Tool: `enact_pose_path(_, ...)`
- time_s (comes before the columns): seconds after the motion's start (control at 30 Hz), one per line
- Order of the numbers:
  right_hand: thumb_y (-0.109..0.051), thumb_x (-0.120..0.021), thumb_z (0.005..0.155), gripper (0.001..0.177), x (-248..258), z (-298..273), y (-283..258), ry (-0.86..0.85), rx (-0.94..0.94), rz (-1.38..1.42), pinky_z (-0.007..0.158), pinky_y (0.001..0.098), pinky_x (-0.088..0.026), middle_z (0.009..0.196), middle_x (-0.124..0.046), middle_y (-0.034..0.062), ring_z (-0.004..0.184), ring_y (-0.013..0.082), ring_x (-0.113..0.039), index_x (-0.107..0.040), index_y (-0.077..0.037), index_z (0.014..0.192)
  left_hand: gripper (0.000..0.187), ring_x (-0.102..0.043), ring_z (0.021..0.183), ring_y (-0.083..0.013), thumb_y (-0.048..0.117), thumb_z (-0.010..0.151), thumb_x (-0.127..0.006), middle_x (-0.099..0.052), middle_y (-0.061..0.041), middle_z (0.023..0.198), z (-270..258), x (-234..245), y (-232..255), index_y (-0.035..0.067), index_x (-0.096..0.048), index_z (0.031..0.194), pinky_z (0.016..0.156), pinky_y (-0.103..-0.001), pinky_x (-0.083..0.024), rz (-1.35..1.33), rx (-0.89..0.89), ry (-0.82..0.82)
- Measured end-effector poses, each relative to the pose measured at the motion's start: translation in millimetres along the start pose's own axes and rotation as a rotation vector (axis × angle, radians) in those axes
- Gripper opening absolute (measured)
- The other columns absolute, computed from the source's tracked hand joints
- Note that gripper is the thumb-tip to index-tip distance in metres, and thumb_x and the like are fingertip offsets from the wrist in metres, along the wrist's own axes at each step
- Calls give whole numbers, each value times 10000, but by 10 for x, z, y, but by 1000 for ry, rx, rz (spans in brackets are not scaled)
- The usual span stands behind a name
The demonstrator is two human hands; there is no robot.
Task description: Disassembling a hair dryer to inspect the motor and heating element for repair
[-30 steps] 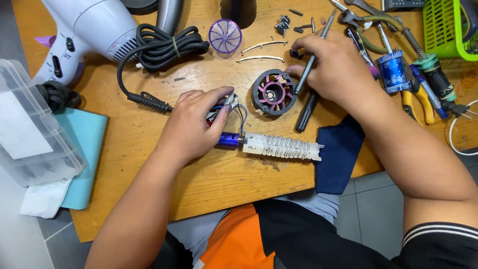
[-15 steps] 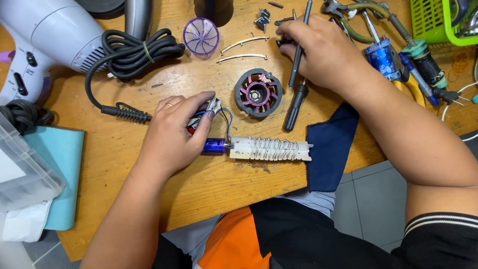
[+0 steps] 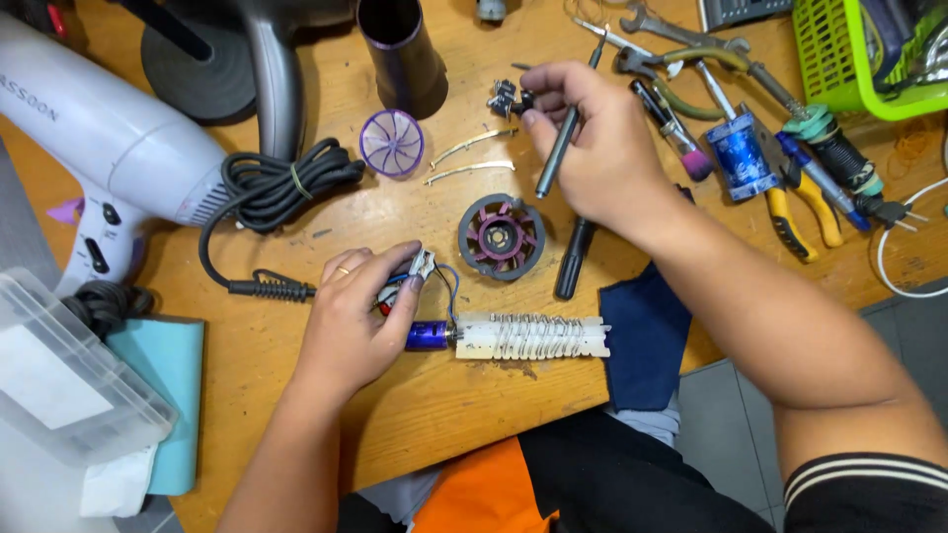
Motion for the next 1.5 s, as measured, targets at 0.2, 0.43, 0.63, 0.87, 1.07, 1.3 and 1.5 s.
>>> enact_pose_path(0.2,-28,-681,1132,283,-50,93,225,37,-97,79,1076,405,-672,1232,-798,163,1157,280,-794,-685,17,1411,336,-711,936,-270,131,1051,-769,-825,-62,1063,-2,-11,-41,56,-792,1378,1103,-487,-525,-32,22,-9)
enact_pose_path(0.43,-1,-737,1118,246,88,167,340,67,2,-32,1084,423,-673,1225,-818,196,1142,320,-816,-717,43,1360,344,-723,936,-264,133,1047,-757,-791,-74,1039,88,35,-9,59,-784,1381,1092,-477,-538,-67,24,-22)
enact_pose_path(0.63,25,-770,1092,225,-21,160,339,42,82,-121,968,391,-683,1166,-842,177,1032,295,-830,-765,25,1317,320,-713,938,-236,163,1043,-770,-777,-54,1007,76,6,-27,62,-809,1344,1058,-449,-527,-23,36,-44)
enact_pose_path(0.87,21,-787,1103,199,-128,157,325,3,163,-257,939,443,-615,1183,-838,168,1029,347,-756,-784,12,1302,289,-727,965,-245,147,1030,-766,-806,-62,1034,113,19,-4,45,-814,1296,1061,-456,-521,-7,20,-68)
enact_pose_path(1.07,36,-801,1105,193,-143,165,296,-19,163,-289,918,436,-628,1177,-843,163,1015,333,-760,-786,14,1296,292,-736,964,-246,151,1033,-779,-819,-68,1047,121,30,-2,37,-811,1300,1071,-467,-530,-16,11,-60)
enact_pose_path(1.3,85,-798,1107,185,-153,179,189,-4,230,-318,974,464,-609,1174,-827,197,1055,369,-755,-790,40,1286,286,-736,967,-248,149,1034,-778,-832,-61,1047,119,24,-8,40,-815,1296,1072,-469,-526,-15,16,-64)
enact_pose_path(1.5,64,-776,1119,189,-131,162,210,-10,176,-307,934,452,-617,1170,-817,190,1041,364,-757,-776,41,1306,285,-734,978,-254,154,1034,-784,-838,-63,1059,110,21,-10,43,-819,1294,1065,-476,-531,-6,16,-66)
Point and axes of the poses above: each hand's wrist, its own z-axis towards the middle knuckle, its own x-axis out of the back of the hand, y = z × x, the point moved 7 cm from there along z, towards the middle knuckle
